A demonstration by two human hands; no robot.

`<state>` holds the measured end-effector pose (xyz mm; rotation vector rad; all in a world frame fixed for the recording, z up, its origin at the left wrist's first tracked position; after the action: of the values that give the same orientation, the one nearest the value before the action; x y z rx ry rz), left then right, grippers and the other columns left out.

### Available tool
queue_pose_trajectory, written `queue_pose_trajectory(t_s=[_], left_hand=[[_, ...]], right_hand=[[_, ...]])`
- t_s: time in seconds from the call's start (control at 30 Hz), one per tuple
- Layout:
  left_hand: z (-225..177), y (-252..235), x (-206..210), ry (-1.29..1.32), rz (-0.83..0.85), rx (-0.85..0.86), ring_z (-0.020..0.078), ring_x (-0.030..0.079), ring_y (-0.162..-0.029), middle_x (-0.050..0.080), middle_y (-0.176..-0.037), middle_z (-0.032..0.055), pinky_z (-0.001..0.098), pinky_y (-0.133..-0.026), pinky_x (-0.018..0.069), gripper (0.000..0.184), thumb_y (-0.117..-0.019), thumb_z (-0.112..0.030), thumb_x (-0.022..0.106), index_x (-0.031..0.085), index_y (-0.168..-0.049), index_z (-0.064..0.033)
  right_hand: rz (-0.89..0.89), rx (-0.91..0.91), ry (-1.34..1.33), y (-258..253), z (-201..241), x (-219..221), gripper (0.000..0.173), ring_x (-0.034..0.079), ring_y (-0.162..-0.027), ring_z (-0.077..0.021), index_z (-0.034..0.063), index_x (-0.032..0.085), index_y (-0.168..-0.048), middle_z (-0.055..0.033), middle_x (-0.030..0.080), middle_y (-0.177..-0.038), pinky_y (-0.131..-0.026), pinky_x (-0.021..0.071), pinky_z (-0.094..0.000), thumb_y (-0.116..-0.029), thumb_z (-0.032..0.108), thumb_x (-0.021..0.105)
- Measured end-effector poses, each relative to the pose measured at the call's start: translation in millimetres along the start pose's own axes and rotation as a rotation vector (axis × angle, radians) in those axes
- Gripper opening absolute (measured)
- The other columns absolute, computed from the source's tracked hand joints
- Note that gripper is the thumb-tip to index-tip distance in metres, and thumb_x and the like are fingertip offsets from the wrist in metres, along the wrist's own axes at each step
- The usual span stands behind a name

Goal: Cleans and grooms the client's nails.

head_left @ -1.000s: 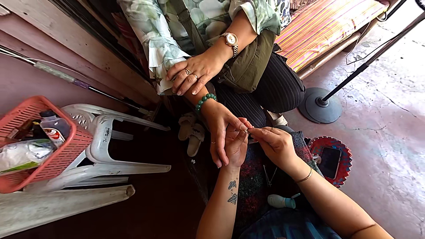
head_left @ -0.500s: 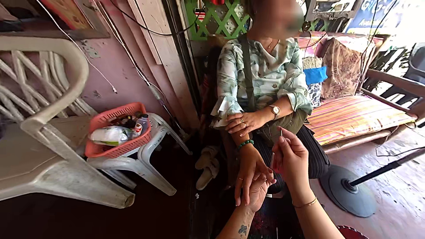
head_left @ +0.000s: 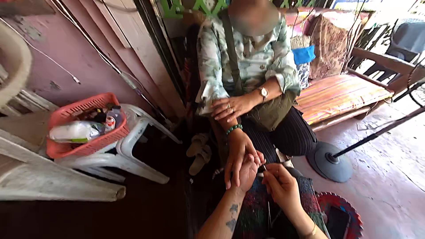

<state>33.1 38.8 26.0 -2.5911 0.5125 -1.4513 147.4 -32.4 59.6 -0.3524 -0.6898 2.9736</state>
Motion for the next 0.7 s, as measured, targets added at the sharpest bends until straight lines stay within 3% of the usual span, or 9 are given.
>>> queue_pose_trajectory(t_s=[0.17,0.3,0.4,0.47,0.57,0.7], left_hand=[[-2.5,1.2,2.4,-0.030,-0.003,0.006,0.0123,0.069,-0.090,0.071,-0.087,-0.0043,0.0390,-0.095,0.0549,0.017,-0.0944,-0.036,0.071,0.074,-0.095,-0.0189],[-2.7,1.4,4.8,0.040,-0.007,-0.017,0.0147,0.069,-0.092,0.071,-0.092,-0.0017,0.0402,-0.095,0.0552,0.014,-0.0950,-0.029,0.071,0.073,-0.101,-0.0161],[-1.8,0.4,4.8,0.072,0.008,-0.022,0.0148,0.069,-0.093,0.071,-0.093,-0.0006,0.0397,-0.095,0.0548,0.013,-0.0968,-0.026,0.069,0.073,-0.103,-0.0154],[-1.9,-0.6,5.5,0.075,0.016,-0.019,0.0148,0.069,-0.093,0.071,-0.093,-0.0008,0.0396,-0.096,0.0544,0.013,-0.0971,-0.026,0.069,0.072,-0.103,-0.0152],[-2.3,-3.0,8.1,0.081,0.029,-0.004,0.0138,0.069,-0.092,0.072,-0.094,-0.0008,0.0376,-0.094,0.0548,0.013,-0.0962,-0.024,0.070,0.073,-0.104,-0.0142],[-1.7,-2.7,8.9,0.098,0.034,-0.011,0.0139,0.069,-0.092,0.072,-0.093,-0.0011,0.0382,-0.095,0.0546,0.012,-0.0960,-0.023,0.070,0.073,-0.104,-0.0143]], right_hand=[[0.020,-0.089,0.050,-2.6,8.7,3.7,0.023,0.063,-0.065,0.0000,-0.0060,0.070,-0.117,-0.0013,0.072,-0.083,-0.060,0.0548,-0.0165,-0.1012,0.003,0.056],[-0.022,-0.106,0.123,-3.2,9.9,3.2,0.022,0.063,-0.067,0.0001,-0.0049,0.073,-0.114,-0.0016,0.073,-0.083,-0.064,0.0547,-0.0162,-0.1003,0.004,0.057],[-0.039,-0.142,0.179,-4.2,12.1,1.8,0.022,0.067,-0.074,-0.0014,-0.0049,0.074,-0.112,-0.0039,0.074,-0.085,-0.073,0.0573,-0.0169,-0.0990,0.004,0.059],[-0.035,-0.091,0.086,-5.7,10.8,1.5,0.021,0.065,-0.071,-0.0001,-0.0059,0.074,-0.112,-0.0024,0.074,-0.084,-0.068,0.0559,-0.0152,-0.0988,0.002,0.060],[-0.034,0.123,-0.261,-4.9,3.8,5.3,0.019,0.056,-0.054,-0.0003,-0.0071,0.070,-0.113,-0.0001,0.069,-0.076,-0.048,0.0483,-0.0155,-0.1014,0.001,0.057],[-0.031,0.117,-0.273,-3.6,3.1,5.3,0.020,0.057,-0.055,-0.0003,-0.0071,0.070,-0.113,0.0000,0.070,-0.077,-0.050,0.0492,-0.0156,-0.1019,0.001,0.056]])
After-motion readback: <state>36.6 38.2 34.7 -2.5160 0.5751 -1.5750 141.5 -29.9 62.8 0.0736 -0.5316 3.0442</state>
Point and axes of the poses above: each hand's wrist, its own y-axis away from the middle knuckle, its own x-axis out of the palm, z = x × y, the point moved 5 cm from there along -y, towards the middle knuckle
